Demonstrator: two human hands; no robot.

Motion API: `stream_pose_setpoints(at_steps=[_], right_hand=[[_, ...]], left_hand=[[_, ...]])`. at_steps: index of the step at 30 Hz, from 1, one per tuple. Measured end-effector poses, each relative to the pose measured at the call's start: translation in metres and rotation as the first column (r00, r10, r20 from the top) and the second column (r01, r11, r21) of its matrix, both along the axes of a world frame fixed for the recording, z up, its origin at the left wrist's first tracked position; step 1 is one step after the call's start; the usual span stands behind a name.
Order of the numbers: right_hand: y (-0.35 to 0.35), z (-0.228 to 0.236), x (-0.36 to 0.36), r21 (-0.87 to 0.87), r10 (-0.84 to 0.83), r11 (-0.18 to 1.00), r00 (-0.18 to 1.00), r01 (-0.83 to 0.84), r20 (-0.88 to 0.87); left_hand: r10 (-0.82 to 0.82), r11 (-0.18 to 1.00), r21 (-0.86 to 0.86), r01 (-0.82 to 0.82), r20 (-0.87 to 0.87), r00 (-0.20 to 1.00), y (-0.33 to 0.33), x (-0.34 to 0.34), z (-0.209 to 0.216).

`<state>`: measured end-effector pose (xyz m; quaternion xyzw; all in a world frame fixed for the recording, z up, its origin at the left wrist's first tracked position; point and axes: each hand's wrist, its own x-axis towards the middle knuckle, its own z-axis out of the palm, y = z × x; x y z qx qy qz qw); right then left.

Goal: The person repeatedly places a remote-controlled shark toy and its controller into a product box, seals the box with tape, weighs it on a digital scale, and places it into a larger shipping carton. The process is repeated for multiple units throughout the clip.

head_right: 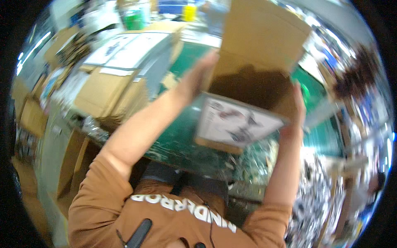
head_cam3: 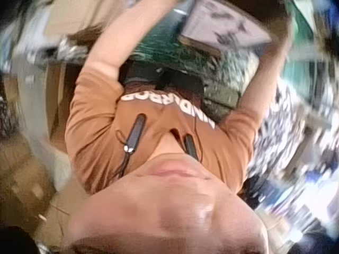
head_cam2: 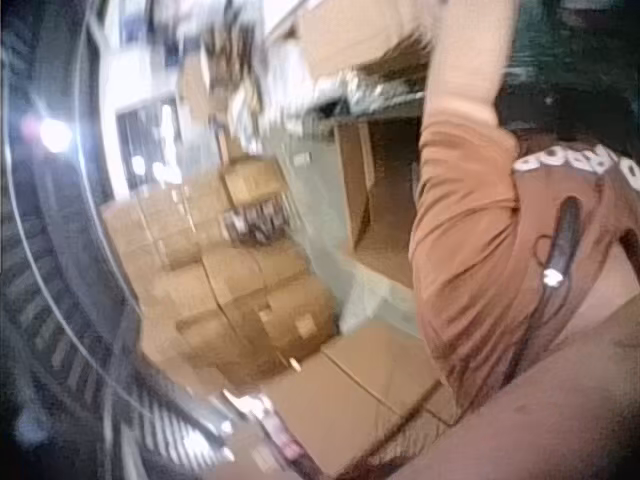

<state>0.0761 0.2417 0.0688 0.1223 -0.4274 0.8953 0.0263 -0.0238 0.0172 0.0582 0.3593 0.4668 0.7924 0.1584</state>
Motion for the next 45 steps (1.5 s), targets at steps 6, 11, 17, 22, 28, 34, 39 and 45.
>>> stream_pose_setpoints(at_steps=[6,11,17,22,28,34,39,45], right_hand=[[0.013,0.002,-0.023,0.454,-0.39,0.772,0.896,0.444,-0.212],[0.007,-0.014,-0.025,0.12,-0.173,0.951,0.809,0.286,-0.562],[0.017,0.051,0.01,0.893,-0.039,0.18,0.91,0.412,-0.412],[0.004,0.077,0.02,0.773,0.201,-0.476,0.907,0.42,-0.369],[-0.002,0.108,0.015,0.91,0.124,-0.27,0.949,0.313,-0.29],[-0.005,0.092,0.024,0.766,0.296,-0.43,0.876,0.479,-0.381],[-0.008,0.102,0.021,0.774,0.202,-0.507,0.925,0.38,-0.322],[-0.024,0.109,0.017,0.808,0.187,-0.488,0.944,0.33,-0.273]], left_hand=[[0.105,0.974,0.197,-0.115,0.062,0.993,0.032,-0.02,-0.008],[0.194,0.944,0.295,-0.15,-0.126,0.973,0.023,-0.013,-0.004],[-0.317,0.77,-0.509,-0.385,-0.828,0.462,-0.017,-0.019,0.051],[-0.456,0.677,-0.514,-0.527,-0.855,0.248,-0.017,-0.005,0.073],[-0.432,0.618,-0.68,-0.396,-0.714,0.551,-0.01,-0.004,0.103],[-0.449,0.681,-0.508,-0.528,-0.859,0.246,-0.01,0.006,0.088],[-0.533,0.634,-0.605,-0.482,-0.793,0.294,-0.006,0.0,0.1],[-0.473,0.721,-0.55,-0.421,-0.835,0.281,-0.01,-0.01,0.094]])
